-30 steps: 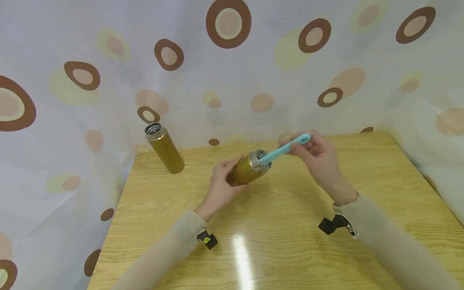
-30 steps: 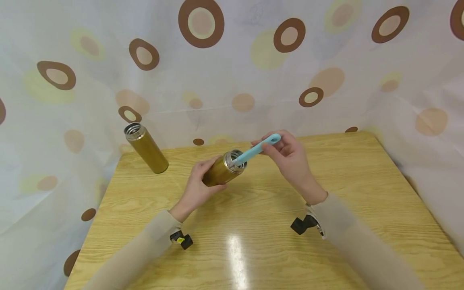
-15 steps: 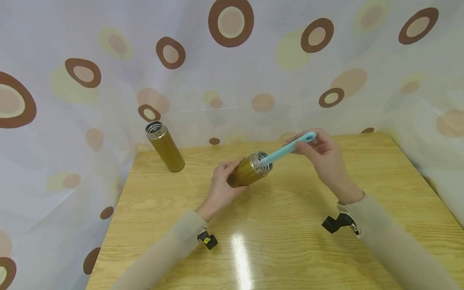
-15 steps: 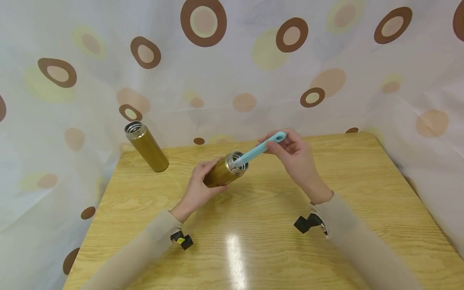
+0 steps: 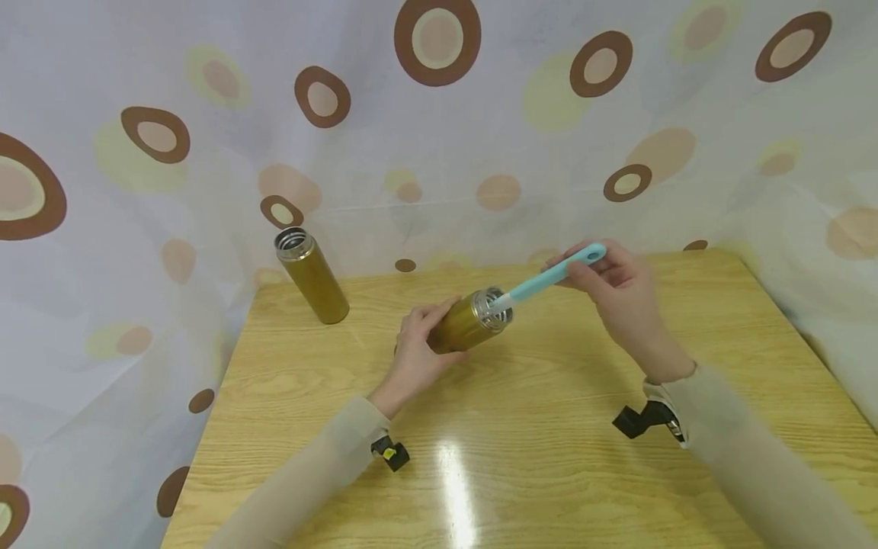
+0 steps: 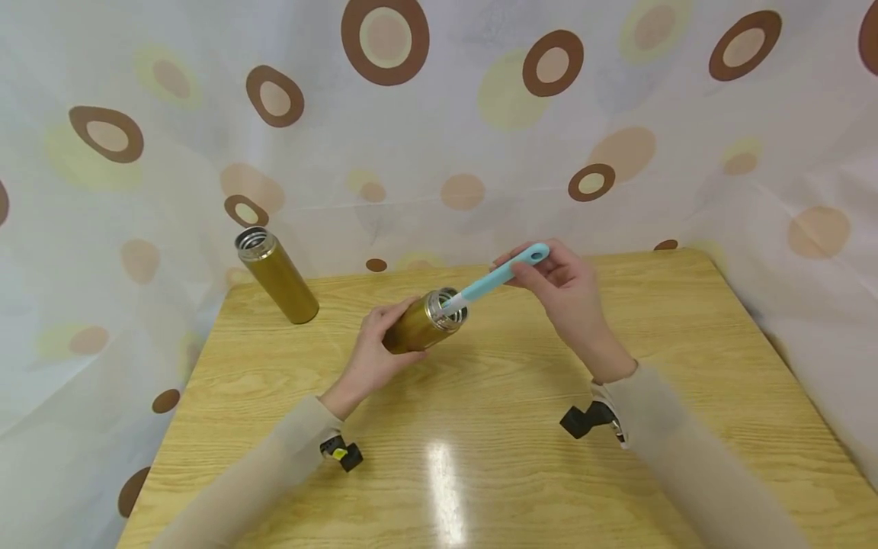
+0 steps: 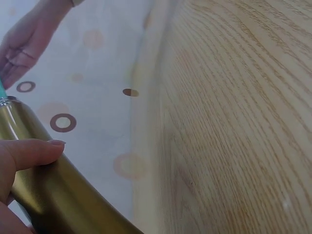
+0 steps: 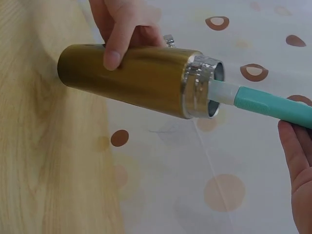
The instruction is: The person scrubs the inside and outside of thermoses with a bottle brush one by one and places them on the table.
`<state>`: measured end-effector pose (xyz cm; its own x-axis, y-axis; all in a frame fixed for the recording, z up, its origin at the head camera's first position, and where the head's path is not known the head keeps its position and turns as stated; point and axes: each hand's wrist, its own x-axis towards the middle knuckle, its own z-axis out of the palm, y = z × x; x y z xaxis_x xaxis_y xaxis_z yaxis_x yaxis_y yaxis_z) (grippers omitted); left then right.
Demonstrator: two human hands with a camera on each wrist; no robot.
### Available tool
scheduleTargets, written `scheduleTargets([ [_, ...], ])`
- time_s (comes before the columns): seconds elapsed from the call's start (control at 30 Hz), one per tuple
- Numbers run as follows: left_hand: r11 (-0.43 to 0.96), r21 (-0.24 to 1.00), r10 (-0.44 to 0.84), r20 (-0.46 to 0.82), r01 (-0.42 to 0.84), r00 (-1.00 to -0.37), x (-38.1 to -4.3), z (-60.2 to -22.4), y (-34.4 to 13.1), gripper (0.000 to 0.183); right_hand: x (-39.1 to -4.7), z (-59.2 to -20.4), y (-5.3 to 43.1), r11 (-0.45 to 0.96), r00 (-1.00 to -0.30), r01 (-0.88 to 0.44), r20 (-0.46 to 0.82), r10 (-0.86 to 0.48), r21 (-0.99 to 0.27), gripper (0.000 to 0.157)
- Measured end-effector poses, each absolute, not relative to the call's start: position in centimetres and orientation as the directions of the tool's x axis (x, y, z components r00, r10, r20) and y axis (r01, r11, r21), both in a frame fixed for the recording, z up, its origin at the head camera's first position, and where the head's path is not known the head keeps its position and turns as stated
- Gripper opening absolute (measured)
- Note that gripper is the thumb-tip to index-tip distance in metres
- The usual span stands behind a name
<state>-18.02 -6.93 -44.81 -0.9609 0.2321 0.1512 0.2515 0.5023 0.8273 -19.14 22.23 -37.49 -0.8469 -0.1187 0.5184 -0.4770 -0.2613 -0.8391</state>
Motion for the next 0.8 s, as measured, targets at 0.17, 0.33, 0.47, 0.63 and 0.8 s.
scheduleTargets([
  [0.17,0.506,0.823,0.237,0.156,0.259,-0.959,-18.0,-44.7,-6.7,0.084,-18.9,-38.9,21.4,-0.244,-0.854,-0.435,0.483,-0.192,-0.867,0.014],
  [0.33,0.510,0.820,0.242,0.154,0.260,-0.958,-17.9,-44.7,-6.6,0.085,-18.7,-39.7,21.1,-0.253,-0.847,-0.416,0.474,-0.242,-0.873,0.021],
  [0.47,0.506,0.824,0.239,0.150,0.254,-0.960,-17.7,-44.7,-6.6,0.084,-18.7,-39.5,21.6,-0.248,-0.845,-0.428,0.482,-0.232,-0.869,0.023],
  [0.63,0.511,0.822,0.238,0.146,0.251,-0.960,-17.6,-44.7,-6.7,0.084,-18.7,-38.6,22.3,-0.325,-0.829,-0.455,0.528,-0.183,-0.829,0.023],
  [0.8,0.511,0.824,0.232,0.144,0.246,-0.962,-17.7,-44.7,-6.8,0.085,-18.7,-37.3,23.0,-0.457,-0.811,-0.483,0.578,-0.088,-0.747,0.022],
])
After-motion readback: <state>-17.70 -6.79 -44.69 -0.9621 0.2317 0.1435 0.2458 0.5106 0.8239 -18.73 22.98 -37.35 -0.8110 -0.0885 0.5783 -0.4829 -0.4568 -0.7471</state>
